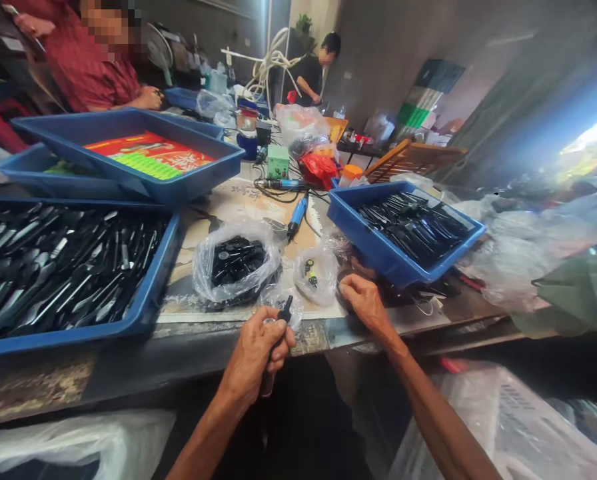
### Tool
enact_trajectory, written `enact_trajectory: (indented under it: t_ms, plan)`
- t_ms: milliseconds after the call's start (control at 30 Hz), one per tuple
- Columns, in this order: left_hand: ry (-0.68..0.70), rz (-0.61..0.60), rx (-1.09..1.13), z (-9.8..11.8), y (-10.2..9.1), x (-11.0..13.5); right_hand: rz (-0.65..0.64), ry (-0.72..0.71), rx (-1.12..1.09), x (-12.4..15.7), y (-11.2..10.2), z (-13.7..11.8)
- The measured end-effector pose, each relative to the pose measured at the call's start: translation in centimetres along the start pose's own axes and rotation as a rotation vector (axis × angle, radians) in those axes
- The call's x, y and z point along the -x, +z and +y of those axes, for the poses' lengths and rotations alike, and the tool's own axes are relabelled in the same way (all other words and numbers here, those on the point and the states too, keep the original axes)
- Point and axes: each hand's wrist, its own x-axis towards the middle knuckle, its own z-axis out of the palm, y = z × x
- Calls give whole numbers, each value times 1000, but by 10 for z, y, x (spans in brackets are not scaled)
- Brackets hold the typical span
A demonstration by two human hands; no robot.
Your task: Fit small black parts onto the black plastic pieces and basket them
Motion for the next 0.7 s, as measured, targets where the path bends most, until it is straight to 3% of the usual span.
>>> enact_trajectory:
  t_ms: [100, 333, 567, 700]
  plan:
    - [15, 16, 38, -1, 3, -4, -64, -12, -109, 9, 13, -23]
    - [85, 66, 60, -1, 2, -4, -366, -30, -336, 30, 38, -84]
    - [153, 116, -98, -5, -5, -2, -436, -84, -312, 31, 51, -92]
    - [225, 190, -352, -9, -8, -2, -453, -54, -308, 31, 52, -96]
